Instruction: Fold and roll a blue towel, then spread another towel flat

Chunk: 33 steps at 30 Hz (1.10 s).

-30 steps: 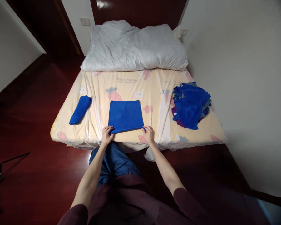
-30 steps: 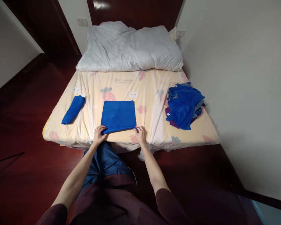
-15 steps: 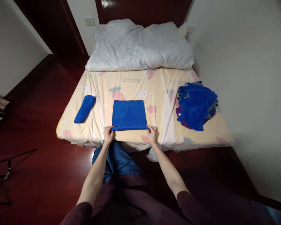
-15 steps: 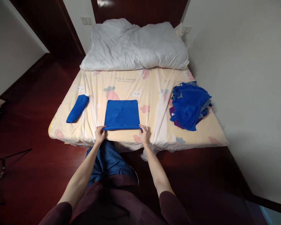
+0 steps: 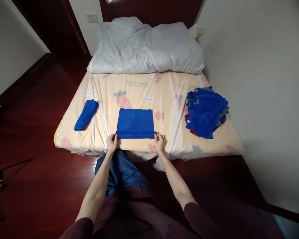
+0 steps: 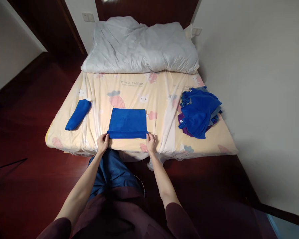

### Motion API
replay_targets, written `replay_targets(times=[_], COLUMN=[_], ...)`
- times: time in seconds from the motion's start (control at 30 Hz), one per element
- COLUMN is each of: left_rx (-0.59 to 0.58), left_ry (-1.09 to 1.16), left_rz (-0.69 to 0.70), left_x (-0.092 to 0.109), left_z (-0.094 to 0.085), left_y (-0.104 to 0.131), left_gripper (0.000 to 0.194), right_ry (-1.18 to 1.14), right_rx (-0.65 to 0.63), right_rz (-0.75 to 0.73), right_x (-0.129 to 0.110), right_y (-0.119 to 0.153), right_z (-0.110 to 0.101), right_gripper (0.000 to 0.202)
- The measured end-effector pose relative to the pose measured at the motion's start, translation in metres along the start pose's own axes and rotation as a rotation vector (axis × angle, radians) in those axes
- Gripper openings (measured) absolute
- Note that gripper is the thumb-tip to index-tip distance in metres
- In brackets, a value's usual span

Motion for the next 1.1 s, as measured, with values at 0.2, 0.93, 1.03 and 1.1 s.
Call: replay_targets(times=[0.2,0.93,1.03,1.1], left_rx=[0.026,0.204,0.154,0.084], left_ry=[-0.050,0.081,0.008,-0.050], left_rz=[0.038,0.176,0.326,0.376], left_x=[0.002,-0.003,0.012,0.018], left_z=[0.000,0.001,0.002,0.005], left_y=[0.001,0.005,0.010,0.012], left_gripper=[0.032,0.031,0.030,0.028], right_ry=[0.026,0.053,0.105,0.144], right_rx=[-0.001,0.081,0.081,0.069], right_rz=[-0.030,-0.141,-0.192,-0.222], right_x=[0.002,-0.009,-0.015,-0.018], right_y=[0.002,0.005,0.009,0.012], right_z=[0.002,-0.003,-0.004,-0.004], right_gripper=[0.039,0.038,0.036,0.037])
Point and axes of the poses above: each hand's wrist, its own y-axis away from the middle knuckle, its own z-axis out of the palm, x = y × z, the point moved 6 cm from there along -y, towards the middle knuckle, and after that the axes turned 9 degrees about -x, right-handed, at the moved point
